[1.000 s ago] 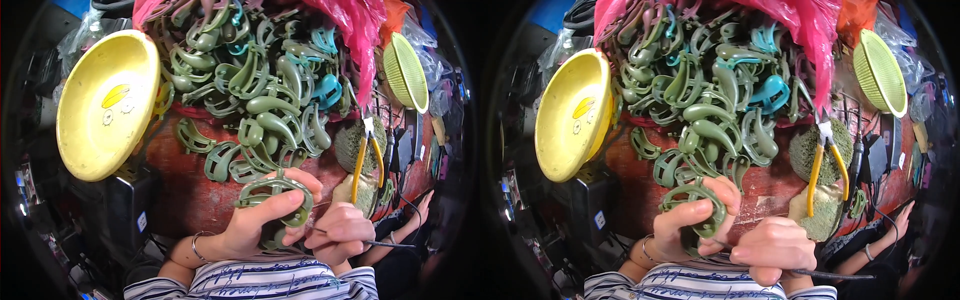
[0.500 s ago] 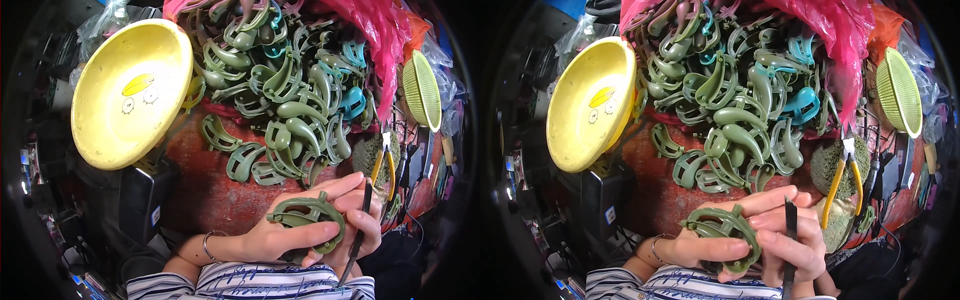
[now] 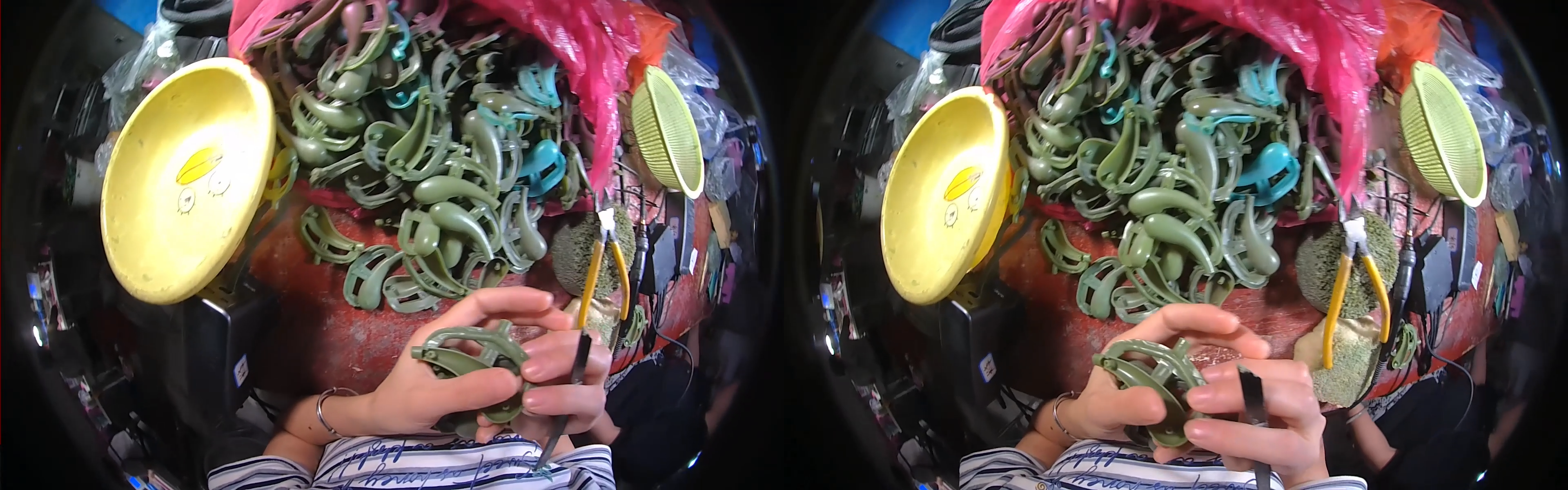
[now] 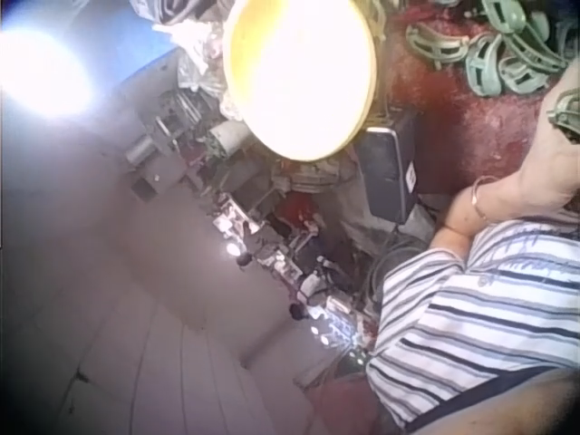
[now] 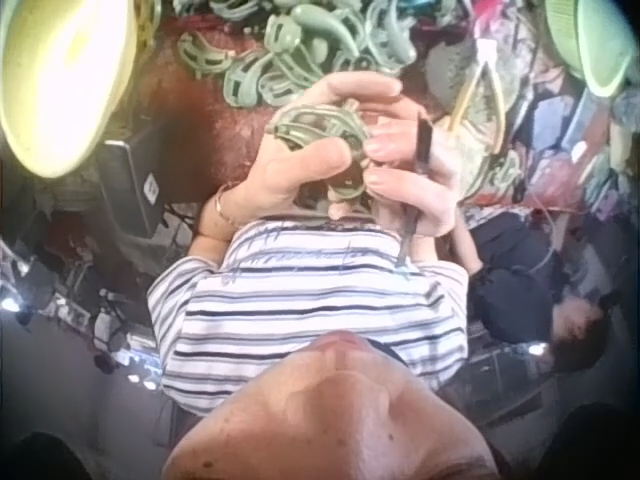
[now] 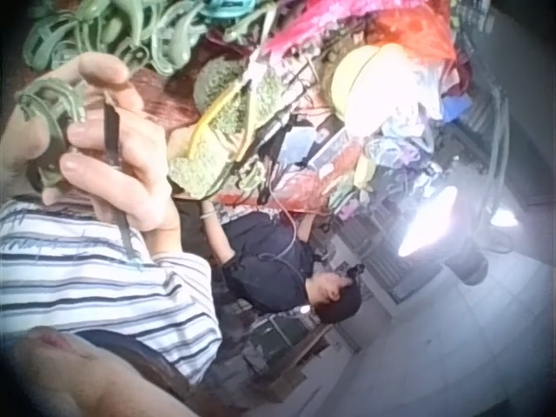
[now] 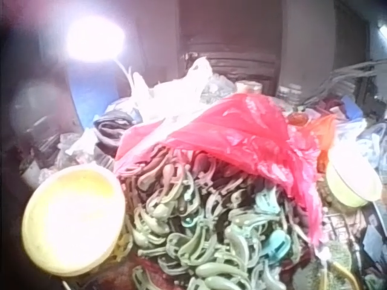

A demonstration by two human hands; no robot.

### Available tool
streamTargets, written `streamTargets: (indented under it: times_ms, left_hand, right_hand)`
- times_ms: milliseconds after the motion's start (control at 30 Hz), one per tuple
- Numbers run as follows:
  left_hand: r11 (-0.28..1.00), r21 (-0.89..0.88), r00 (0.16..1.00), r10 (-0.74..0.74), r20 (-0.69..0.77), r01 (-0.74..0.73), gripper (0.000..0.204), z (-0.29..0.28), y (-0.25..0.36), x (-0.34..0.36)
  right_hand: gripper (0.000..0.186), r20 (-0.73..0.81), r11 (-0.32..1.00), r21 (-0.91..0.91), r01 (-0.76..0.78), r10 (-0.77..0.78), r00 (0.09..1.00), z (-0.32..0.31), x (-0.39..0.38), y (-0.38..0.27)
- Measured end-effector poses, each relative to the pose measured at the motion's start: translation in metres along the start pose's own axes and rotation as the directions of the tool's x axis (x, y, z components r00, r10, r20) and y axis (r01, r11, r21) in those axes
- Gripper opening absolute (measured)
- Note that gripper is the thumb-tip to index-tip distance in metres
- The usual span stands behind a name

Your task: The recorder uses a soldering iron to melt or weld plastic hair clip components and places them in a plastic bag.

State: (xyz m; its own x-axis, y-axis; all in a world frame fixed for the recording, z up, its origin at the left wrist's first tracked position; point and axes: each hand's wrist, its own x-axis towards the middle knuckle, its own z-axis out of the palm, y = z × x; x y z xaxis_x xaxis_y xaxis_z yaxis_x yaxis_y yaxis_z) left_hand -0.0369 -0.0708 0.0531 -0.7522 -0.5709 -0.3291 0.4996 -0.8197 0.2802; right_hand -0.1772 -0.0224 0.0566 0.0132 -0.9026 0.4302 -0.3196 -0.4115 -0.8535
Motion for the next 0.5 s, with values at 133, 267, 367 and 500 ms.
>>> streamTargets:
  times_ms: [133,267,367,500]
  left_hand:
    - [0.994,0.096,0.997,0.049,-0.059,-0.043,0.073,-0.003,-0.002,-0.003]
    - [0.977,0.212,0.986,0.06,-0.158,-0.026,0.069,0.005,0.005,-0.006]
    - [0.968,0.23,0.977,0.137,-0.166,-0.097,0.064,0.001,0.0,-0.006]
    - [0.981,0.167,0.977,0.124,-0.17,-0.096,0.064,0.003,-0.001,-0.005]
  right_hand:
    - [0.022,-0.099,1.0,0.001,-0.021,0.021,0.995,0.001,-0.006,0.002]
    - [0.027,-0.195,0.998,-0.052,0.02,-0.029,0.98,-0.006,-0.007,-0.002]
    - [0.032,-0.146,0.991,-0.089,0.103,-0.115,0.983,-0.005,-0.002,0.0]
    - [0.02,-0.07,0.964,-0.252,0.09,-0.111,0.991,-0.001,-0.01,-0.008]
